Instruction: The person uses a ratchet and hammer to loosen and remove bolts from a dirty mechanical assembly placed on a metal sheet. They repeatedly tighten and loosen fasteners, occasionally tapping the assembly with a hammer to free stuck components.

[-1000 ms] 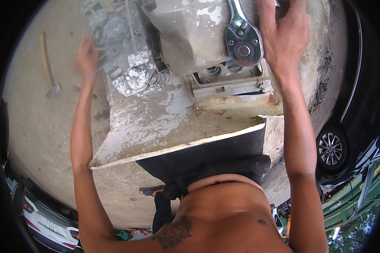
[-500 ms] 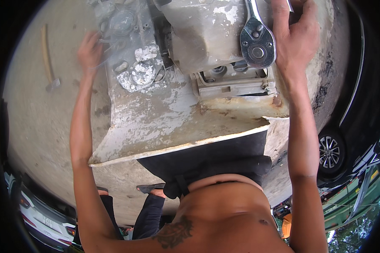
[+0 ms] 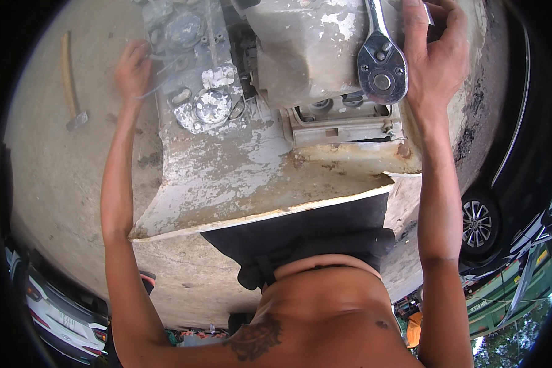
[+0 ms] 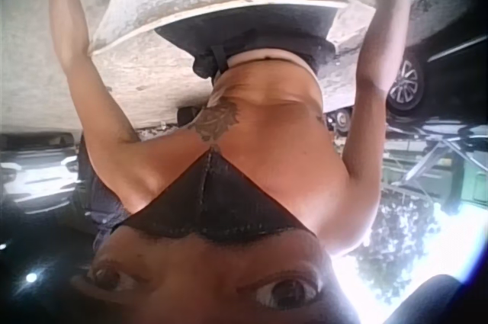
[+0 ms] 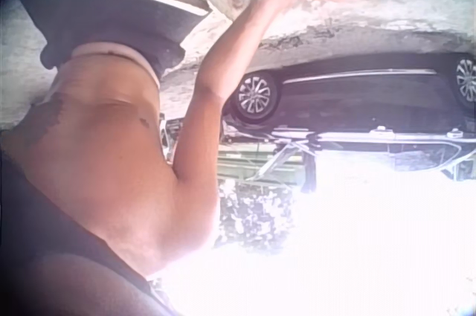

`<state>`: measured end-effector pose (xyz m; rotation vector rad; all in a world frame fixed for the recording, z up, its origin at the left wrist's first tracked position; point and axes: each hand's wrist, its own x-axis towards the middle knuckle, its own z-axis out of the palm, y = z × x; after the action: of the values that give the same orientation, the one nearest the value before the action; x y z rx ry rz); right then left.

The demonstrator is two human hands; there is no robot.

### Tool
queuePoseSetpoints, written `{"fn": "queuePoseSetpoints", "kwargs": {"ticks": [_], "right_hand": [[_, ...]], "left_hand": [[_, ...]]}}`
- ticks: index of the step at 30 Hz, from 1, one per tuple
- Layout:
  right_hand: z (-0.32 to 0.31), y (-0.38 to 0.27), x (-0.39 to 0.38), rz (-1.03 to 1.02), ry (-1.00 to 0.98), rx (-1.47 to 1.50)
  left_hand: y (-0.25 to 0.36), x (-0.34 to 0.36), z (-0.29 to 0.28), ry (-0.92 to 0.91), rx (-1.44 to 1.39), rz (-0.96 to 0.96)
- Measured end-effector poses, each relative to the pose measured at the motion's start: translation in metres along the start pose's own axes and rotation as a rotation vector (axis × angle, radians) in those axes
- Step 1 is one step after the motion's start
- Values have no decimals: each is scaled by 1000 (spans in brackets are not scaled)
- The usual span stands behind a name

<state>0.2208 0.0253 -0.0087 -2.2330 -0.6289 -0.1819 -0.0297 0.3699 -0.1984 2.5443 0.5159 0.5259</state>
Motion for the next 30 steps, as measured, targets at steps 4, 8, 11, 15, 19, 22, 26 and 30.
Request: {"fn": "queuePoseSetpoints", "kwargs": {"ticks": [4, 8, 11, 15, 19, 22, 26, 30], "right_hand": [[-6, 2, 1, -25, -12, -128], [-7, 10, 0, -82, -13, -199], [-10, 8, 0, -24, -24, -199], [-10, 11, -2, -92, 36, -168], [-13, 7, 1, -135, 26, -180], [-12, 10, 2, -106, 33, -155], [-13, 9, 5, -50, 26, -205], [-16, -1, 6, -25, 30, -123]], "left_hand": [[5, -1, 1, 56, 29, 36], [17, -4, 3, 187, -152, -152], [26, -3, 0, 182, -270, -547], [26, 1, -7, -134, -596, -972], [14, 8, -24, -292, -1014, -1124], [5, 14, -26, -366, -1208, -1154], [13, 17, -21, -347, -1156, -1160], [4, 14, -11, -354, -1145, -1120]]}}
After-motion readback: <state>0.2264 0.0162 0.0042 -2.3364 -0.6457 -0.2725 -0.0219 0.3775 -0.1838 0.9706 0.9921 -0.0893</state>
